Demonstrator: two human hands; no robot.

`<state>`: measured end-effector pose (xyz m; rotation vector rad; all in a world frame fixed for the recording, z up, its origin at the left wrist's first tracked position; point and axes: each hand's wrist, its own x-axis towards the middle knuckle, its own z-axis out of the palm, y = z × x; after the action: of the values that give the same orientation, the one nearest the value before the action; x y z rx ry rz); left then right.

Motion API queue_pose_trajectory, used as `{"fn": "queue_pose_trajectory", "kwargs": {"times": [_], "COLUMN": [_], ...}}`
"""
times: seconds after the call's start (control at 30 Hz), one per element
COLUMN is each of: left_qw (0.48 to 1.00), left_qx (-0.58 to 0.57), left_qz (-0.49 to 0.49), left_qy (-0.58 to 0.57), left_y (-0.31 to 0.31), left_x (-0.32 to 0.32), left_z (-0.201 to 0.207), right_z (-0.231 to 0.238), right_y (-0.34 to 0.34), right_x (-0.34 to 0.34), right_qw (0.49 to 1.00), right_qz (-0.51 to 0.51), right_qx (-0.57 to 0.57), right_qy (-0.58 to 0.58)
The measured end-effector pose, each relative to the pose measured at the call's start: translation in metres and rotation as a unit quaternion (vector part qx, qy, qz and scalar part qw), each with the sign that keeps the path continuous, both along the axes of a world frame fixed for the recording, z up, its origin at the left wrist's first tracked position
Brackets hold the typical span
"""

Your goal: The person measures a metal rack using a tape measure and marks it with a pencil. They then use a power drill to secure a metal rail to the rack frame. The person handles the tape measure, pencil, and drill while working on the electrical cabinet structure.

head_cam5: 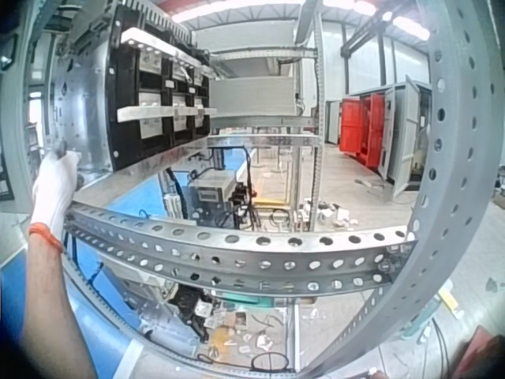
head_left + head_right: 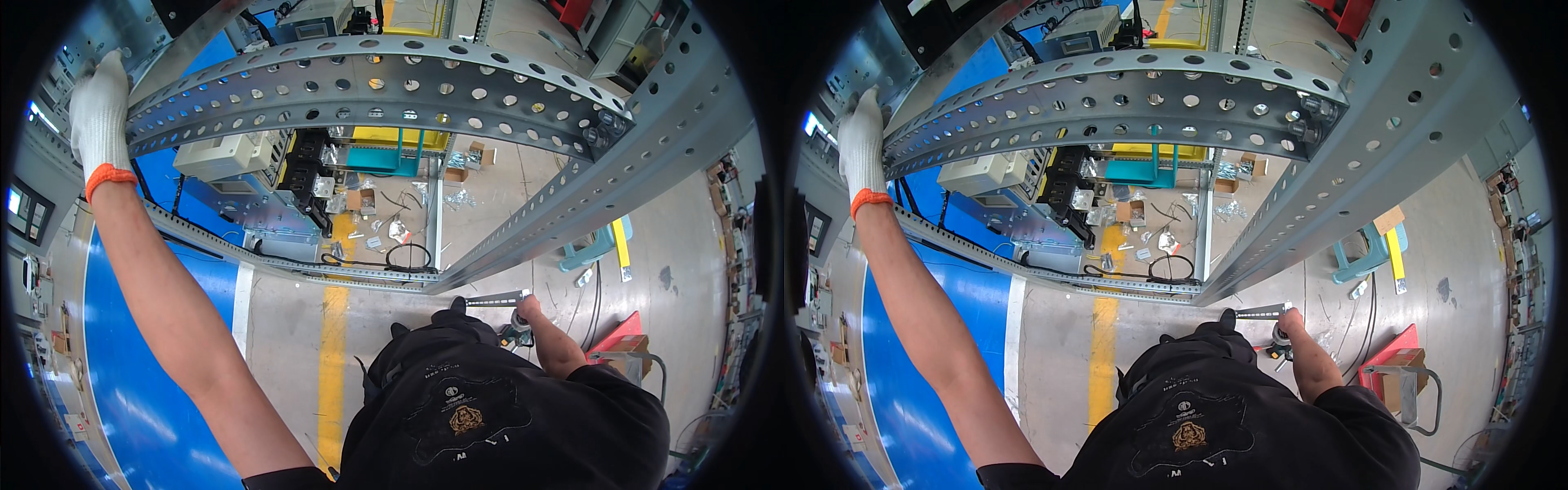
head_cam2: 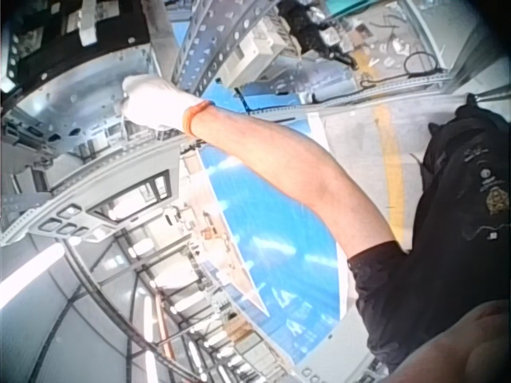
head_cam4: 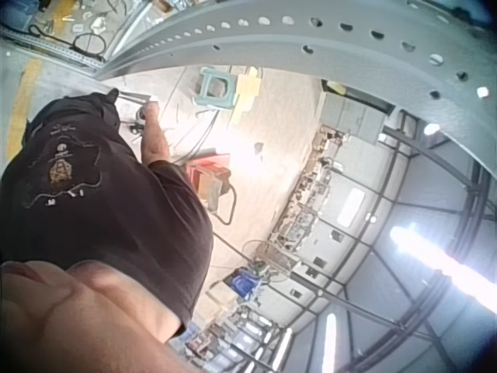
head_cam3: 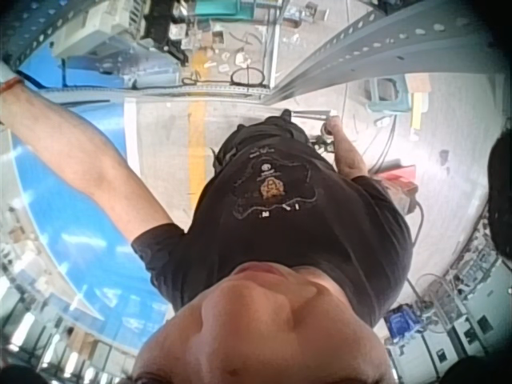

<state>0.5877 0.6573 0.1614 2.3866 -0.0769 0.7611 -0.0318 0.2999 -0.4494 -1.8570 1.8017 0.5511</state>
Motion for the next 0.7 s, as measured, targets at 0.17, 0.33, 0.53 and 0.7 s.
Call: {"fn": "queue_pose_trajectory", "kwargs": {"times": [0.17,0.33,0.53,0.7], "left_qw": [1.000,1.000,0.999,1.000], "left_qx": [0.000,0.007,0.005,0.015], "left_qz": [-0.005,0.004,-0.008,0.006], "left_qy": [0.019,0.022,0.032,0.016], "left_y": [-0.001,-0.003,0.004,0.002], "left_x": [0.003,0.000,0.012,0.007], "left_z": [-0.001,0.000,0.001,0.000], "right_z": [-0.004,0.000,0.003,-0.006], "right_y": [-0.002,0.000,0.001,-0.001], "right_x": [-0.003,-0.001,0.002,-0.005], "right_qw": [1.000,1.000,1.000,1.000], "right_qz": [0.007,0.003,-0.011,-0.006], "right_qx": [-0.005,0.004,0.007,-0.022], "right_qy": [0.010,0.008,0.005,-0.014]}}
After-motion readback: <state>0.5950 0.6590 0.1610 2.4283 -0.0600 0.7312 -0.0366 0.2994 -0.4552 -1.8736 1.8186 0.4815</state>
